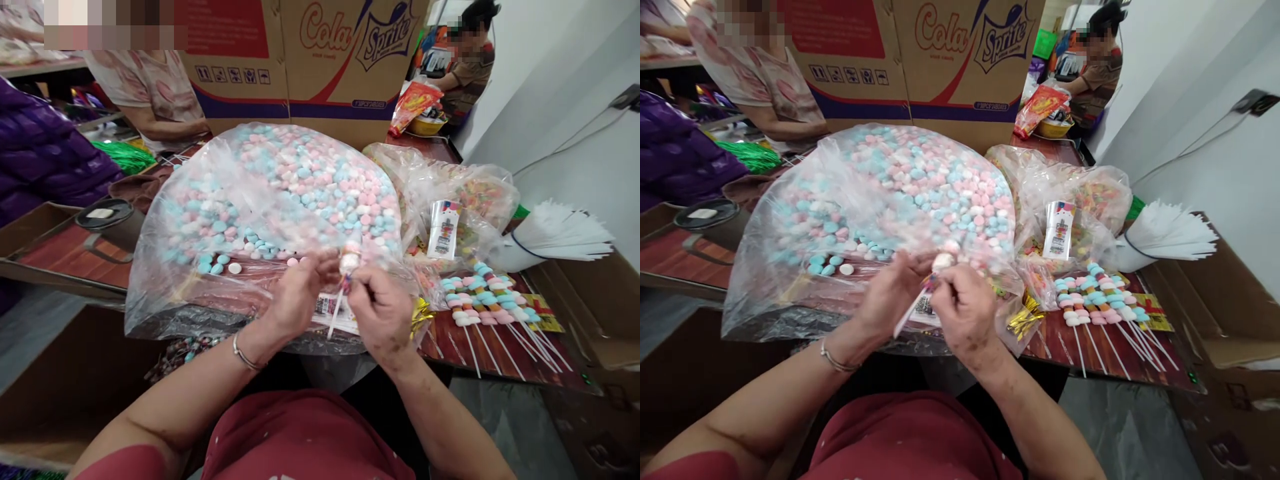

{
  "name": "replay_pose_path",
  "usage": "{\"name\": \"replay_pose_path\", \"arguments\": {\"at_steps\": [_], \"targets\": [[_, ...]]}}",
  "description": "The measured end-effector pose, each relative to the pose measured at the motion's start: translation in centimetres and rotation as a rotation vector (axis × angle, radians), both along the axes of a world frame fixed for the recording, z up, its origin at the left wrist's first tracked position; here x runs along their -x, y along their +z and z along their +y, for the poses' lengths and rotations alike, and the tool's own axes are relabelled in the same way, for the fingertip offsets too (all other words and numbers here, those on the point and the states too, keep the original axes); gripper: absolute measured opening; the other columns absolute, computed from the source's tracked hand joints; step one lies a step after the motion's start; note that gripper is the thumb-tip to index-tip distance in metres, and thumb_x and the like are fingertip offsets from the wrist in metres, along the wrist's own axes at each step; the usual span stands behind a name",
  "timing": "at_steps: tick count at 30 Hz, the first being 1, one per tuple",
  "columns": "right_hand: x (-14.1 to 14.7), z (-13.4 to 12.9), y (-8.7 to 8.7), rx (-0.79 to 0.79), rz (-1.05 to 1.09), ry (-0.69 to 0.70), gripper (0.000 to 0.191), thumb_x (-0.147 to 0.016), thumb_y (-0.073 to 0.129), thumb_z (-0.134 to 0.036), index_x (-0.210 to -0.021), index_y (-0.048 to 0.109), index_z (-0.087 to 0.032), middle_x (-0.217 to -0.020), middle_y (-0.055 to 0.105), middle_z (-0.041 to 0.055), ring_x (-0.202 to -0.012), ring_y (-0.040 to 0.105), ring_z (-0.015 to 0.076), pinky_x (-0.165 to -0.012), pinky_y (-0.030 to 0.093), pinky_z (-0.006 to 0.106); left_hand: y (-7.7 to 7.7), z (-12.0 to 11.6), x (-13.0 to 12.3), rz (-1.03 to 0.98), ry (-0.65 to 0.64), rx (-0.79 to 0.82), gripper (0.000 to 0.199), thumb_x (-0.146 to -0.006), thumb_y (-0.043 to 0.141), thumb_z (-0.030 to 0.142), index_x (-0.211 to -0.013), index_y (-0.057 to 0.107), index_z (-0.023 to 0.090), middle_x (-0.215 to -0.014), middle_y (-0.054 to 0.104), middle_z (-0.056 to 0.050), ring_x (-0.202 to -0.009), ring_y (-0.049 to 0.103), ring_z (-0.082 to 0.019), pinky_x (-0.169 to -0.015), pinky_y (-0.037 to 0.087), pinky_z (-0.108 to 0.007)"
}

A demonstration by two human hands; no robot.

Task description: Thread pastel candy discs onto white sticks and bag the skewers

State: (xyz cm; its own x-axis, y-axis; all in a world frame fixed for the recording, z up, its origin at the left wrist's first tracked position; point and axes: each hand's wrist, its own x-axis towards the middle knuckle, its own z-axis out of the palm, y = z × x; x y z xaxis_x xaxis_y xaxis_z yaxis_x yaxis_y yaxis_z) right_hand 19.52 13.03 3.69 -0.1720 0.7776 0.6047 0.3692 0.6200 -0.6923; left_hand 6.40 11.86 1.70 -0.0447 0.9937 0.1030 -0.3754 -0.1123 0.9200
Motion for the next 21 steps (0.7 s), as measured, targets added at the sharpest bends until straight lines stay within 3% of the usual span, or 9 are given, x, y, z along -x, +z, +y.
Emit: {"name": "replay_pose_path", "arguments": {"at_steps": [3,6,9,12,14,17,19,21], "targets": [[0.8,-0.1,-0.8,0.03,0.01,0.053,0.018,-0.082,0.049,-0.011,-0.067,0.055,-0.019,-0.061,0.053,-0.005,-0.054,0.047,0.0078,-0.053,0.037,0.02,1.1,0.1,2.6,-0.145,-0.059,-0.078,0.059,-0.086,0.044,0.07,-0.087,0.073,0.018,-0.081,0.075,-0.009,-0.09,0.068,-0.028,-0.083,0.052,-0.042],[1.0,0.4,-1.6,0.027,0.026,0.01,0.018,-0.081,0.048,-0.011,-0.067,0.055,-0.02,-0.06,0.052,-0.0048,-0.055,0.047,0.0088,-0.055,0.038,0.021,0.8,-0.7,4.1,0.055,-0.236,-0.015,0.059,-0.084,0.049,0.069,-0.074,0.074,0.016,-0.062,0.071,-0.008,-0.076,0.069,-0.028,-0.079,0.052,-0.042],[1.8,-0.1,-2.4,0.011,0.033,0.057,0.018,-0.082,0.047,-0.011,-0.068,0.054,-0.02,-0.065,0.054,-0.0026,-0.061,0.051,0.0105,-0.061,0.041,0.023,-0.1,-1.3,3.9,0.159,-0.26,0.114,0.054,-0.088,0.051,0.062,-0.082,0.074,0.013,-0.07,0.073,-0.008,-0.078,0.068,-0.025,-0.08,0.052,-0.039],[3.4,-1.9,-3.5,0.09,0.068,0.188,0.017,-0.084,0.047,-0.015,-0.07,0.054,-0.02,-0.067,0.056,-0.0012,-0.063,0.052,0.0114,-0.062,0.043,0.024,-0.4,-1.9,3.0,0.005,-0.126,0.153,0.039,-0.081,0.067,0.051,-0.09,0.071,0.013,-0.082,0.073,-0.008,-0.081,0.067,-0.023,-0.074,0.054,-0.035],[4.4,-2.9,-4.4,0.251,0.115,0.285,0.017,-0.086,0.047,-0.018,-0.072,0.056,-0.02,-0.067,0.057,-0.0015,-0.062,0.053,0.0113,-0.06,0.043,0.023,-0.2,-2.3,2.3,-0.043,-0.006,0.146,0.03,-0.074,0.076,0.039,-0.09,0.069,0.015,-0.08,0.072,-0.005,-0.074,0.066,-0.019,-0.066,0.053,-0.029],[4.5,-3.4,-5.4,0.45,0.102,0.455,0.017,-0.09,0.046,-0.022,-0.082,0.06,-0.019,-0.074,0.062,-0.0009,-0.067,0.057,0.0117,-0.063,0.046,0.023,-0.1,-3.4,2.4,0.018,0.303,0.037,0.024,-0.072,0.079,0.033,-0.085,0.064,0.019,-0.074,0.068,0.0,-0.06,0.06,-0.011,-0.055,0.048,-0.022],[3.1,-2.6,-5.8,0.405,-0.027,0.449,0.016,-0.092,0.046,-0.021,-0.089,0.062,-0.019,-0.082,0.064,0.001,-0.075,0.06,0.0131,-0.07,0.047,0.025,-0.2,-4.4,3.9,0.087,0.466,-0.015,0.023,-0.074,0.078,0.033,-0.081,0.059,0.021,-0.071,0.065,0.004,-0.048,0.05,-0.007,-0.045,0.041,-0.019],[0.8,-1.1,-6.2,0.289,-0.246,0.297,0.016,-0.092,0.046,-0.019,-0.091,0.062,-0.019,-0.086,0.064,0.0034,-0.081,0.059,0.0151,-0.077,0.047,0.028,-0.5,-5.6,6.8,0.201,0.538,0.006,0.024,-0.073,0.079,0.032,-0.081,0.059,0.022,-0.07,0.062,0.005,-0.043,0.041,-0.005,-0.039,0.033,-0.019]]}}
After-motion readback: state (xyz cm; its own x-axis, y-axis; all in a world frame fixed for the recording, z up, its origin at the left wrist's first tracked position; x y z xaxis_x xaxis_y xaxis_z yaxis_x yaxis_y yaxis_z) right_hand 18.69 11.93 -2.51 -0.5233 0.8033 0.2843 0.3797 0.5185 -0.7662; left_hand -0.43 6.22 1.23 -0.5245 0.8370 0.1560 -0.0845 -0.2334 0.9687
